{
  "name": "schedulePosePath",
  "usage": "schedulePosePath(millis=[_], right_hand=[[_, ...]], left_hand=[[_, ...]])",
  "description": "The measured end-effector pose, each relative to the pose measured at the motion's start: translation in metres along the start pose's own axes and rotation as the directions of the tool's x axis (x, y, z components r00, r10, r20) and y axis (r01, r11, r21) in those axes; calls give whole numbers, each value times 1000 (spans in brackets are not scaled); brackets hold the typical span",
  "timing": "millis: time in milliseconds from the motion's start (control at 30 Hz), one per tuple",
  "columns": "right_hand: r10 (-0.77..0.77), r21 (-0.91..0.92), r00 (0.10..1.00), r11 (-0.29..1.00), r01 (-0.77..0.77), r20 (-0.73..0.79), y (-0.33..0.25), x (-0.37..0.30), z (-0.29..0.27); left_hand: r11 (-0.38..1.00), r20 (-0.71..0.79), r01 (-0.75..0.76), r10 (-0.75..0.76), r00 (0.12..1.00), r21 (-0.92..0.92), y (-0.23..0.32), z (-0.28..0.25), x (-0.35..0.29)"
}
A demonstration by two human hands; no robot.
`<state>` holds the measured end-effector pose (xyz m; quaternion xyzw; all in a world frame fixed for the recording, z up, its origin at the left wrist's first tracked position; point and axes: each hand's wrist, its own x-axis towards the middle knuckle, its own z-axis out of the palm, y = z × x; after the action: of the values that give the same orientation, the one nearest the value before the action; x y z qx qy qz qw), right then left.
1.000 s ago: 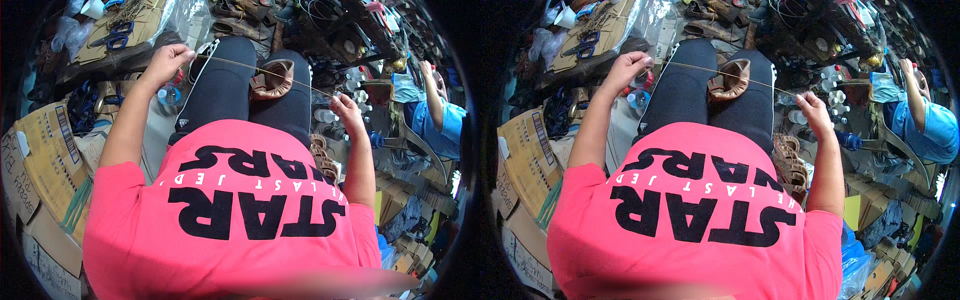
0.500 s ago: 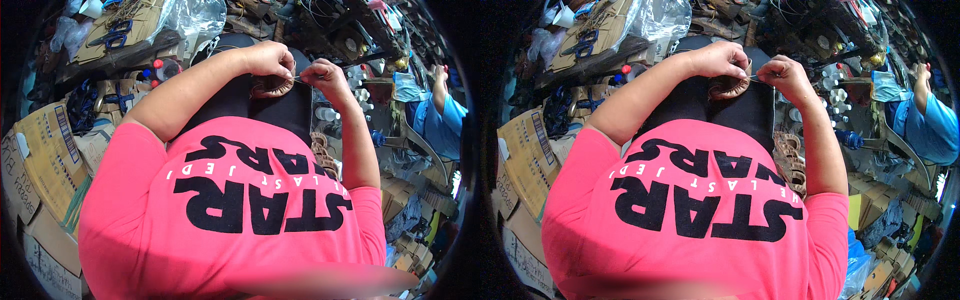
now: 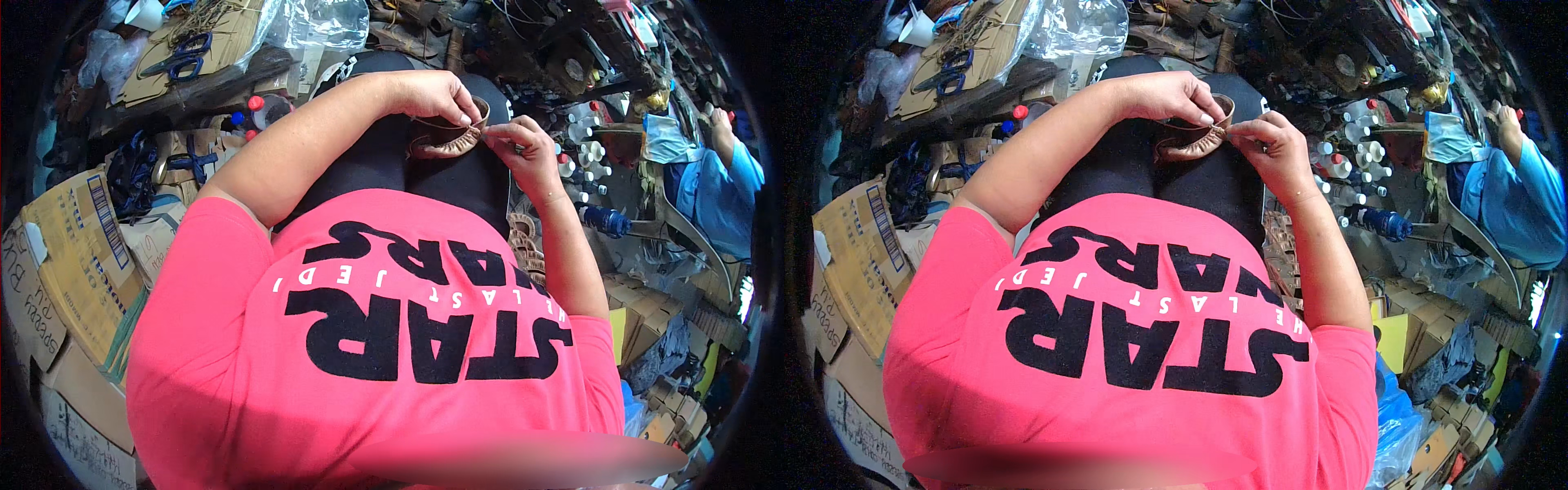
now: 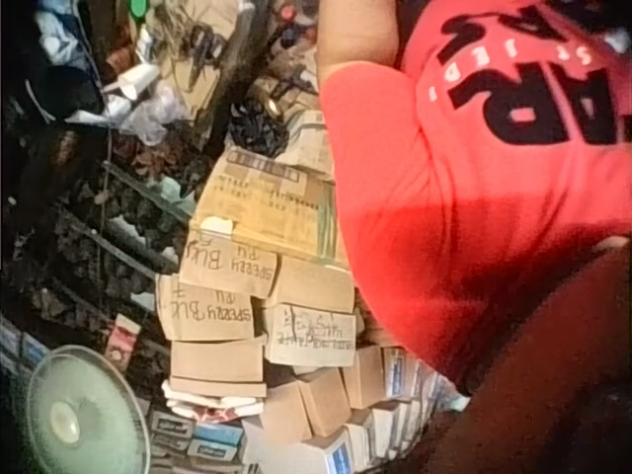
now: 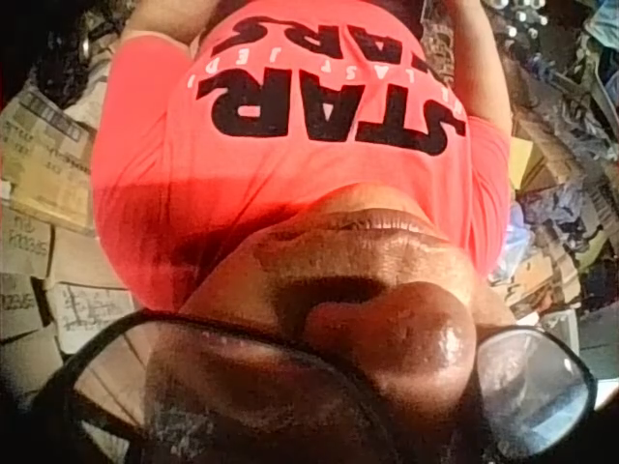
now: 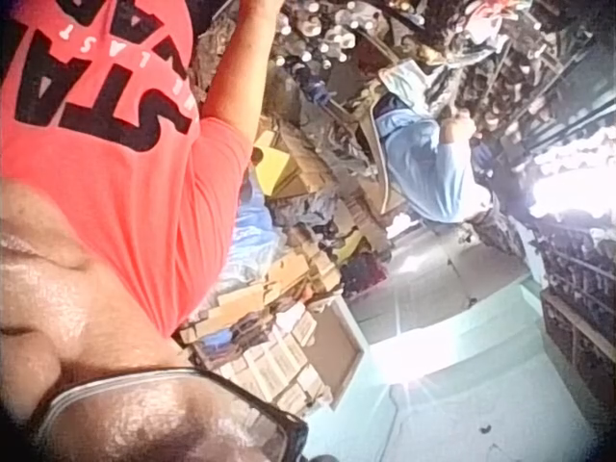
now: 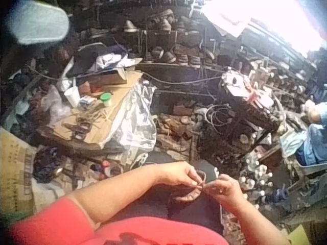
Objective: Stitching leather components of a shoe by hand using a needle and thread.
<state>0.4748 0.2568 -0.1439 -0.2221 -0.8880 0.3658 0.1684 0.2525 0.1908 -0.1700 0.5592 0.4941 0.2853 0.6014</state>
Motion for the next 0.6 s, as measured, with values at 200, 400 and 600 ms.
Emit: schedulePosePath(millis=[200, 400, 600], right_hand=[[-118, -502, 979, 844, 186, 165, -37, 3, -11], [-36, -643, 908, 694, 324, 418, -57, 32, -14], [215, 127, 923, 955, -267, 319, 6, 26, -8]], left_hand=[[994, 57, 8, -15, 998, 108, 4, -1, 2], [960, 101, -73, 47, 994, 271, 19, -4, 2], [830, -343, -93, 326, 881, 551, 8, 8, 0]])
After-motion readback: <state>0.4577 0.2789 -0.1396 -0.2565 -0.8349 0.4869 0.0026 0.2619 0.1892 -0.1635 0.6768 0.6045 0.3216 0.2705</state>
